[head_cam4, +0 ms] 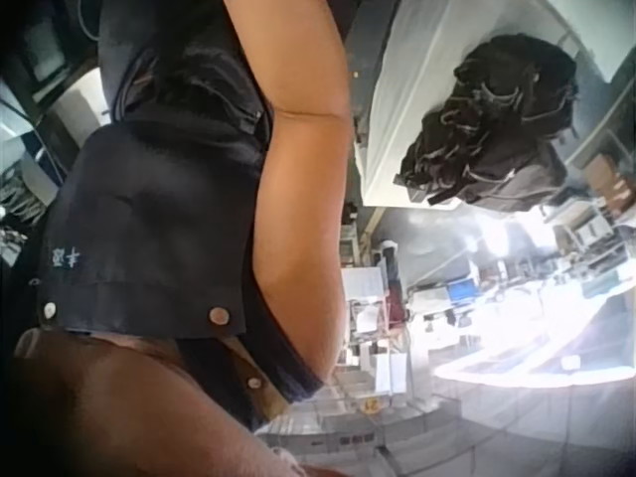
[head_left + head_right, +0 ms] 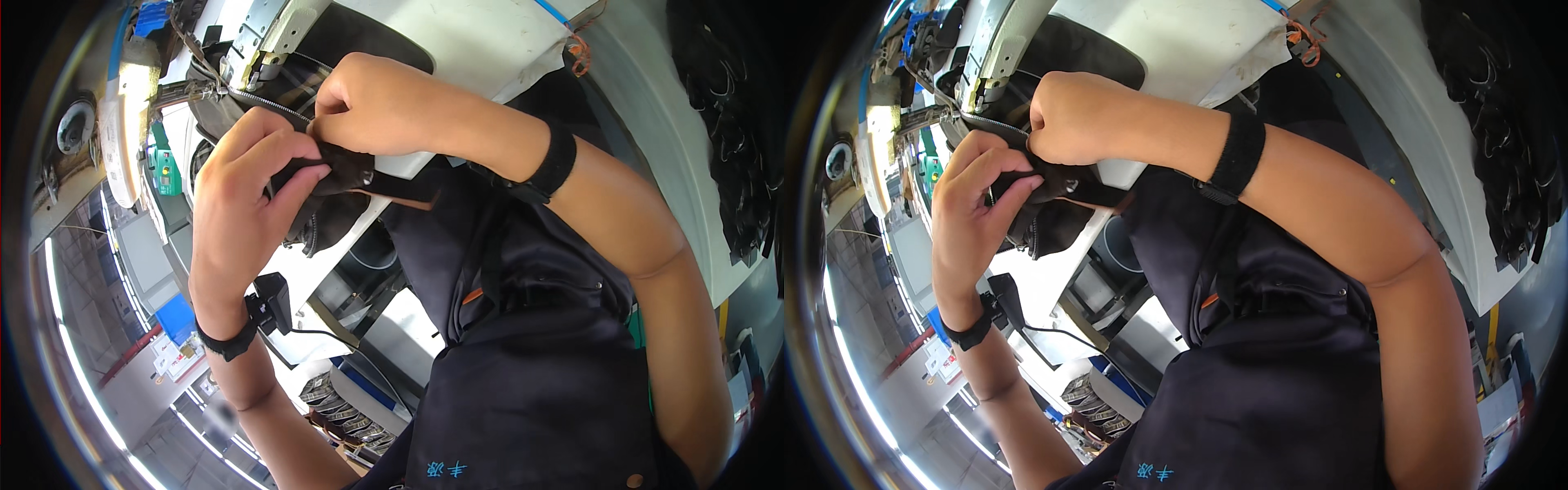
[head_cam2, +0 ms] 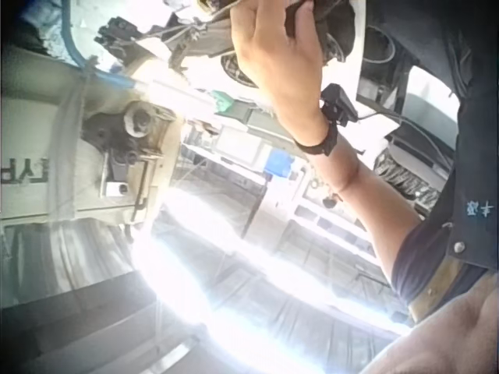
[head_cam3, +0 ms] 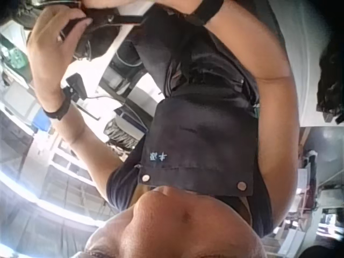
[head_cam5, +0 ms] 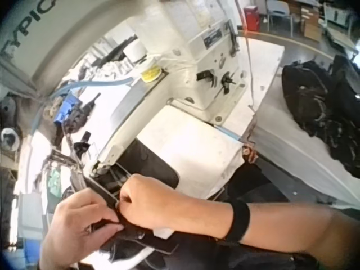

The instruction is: The person is using an industrial sewing machine to sew a lining and zipper onto a fabric bag.

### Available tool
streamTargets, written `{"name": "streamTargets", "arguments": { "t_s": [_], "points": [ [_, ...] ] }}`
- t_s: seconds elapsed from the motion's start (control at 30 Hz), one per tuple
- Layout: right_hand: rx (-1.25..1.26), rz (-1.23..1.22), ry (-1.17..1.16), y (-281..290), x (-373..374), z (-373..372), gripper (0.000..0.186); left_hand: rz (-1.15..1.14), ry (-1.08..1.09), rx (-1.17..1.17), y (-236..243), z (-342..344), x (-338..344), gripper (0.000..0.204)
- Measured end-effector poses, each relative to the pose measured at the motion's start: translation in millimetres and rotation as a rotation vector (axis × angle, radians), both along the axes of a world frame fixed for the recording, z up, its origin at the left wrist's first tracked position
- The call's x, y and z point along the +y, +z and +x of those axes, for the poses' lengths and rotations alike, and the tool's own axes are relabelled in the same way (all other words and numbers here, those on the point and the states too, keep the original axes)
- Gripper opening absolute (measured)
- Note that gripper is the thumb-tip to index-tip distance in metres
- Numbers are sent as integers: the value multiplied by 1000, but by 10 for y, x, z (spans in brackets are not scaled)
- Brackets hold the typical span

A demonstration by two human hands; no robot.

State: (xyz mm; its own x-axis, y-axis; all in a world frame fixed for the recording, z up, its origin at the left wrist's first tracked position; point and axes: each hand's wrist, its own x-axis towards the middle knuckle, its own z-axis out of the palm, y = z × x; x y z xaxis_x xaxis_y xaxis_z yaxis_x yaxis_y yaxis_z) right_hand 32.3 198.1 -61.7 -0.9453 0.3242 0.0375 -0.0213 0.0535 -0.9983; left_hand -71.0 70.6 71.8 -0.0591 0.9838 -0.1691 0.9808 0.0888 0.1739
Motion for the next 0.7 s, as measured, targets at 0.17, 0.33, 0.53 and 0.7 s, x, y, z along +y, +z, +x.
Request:
{"name": "streamTargets", "arguments": {
  "t_s": [0.17,0.33,0.53,0.7],
  "points": [
    [24,56,69,-52,23,26,20,41,47,-121,-39,22,-31,21],
    [468,166,-488,-329,-137,84,27,27,-52,20,20,17,36,21],
    [-212,-312,-46,-163,-244,738,38,-36,-161,76,106,18,167,21],
    [-22,-440,12,-230,-522,646,27,-119,-244,75,177,14,303,17]
  ]
}}
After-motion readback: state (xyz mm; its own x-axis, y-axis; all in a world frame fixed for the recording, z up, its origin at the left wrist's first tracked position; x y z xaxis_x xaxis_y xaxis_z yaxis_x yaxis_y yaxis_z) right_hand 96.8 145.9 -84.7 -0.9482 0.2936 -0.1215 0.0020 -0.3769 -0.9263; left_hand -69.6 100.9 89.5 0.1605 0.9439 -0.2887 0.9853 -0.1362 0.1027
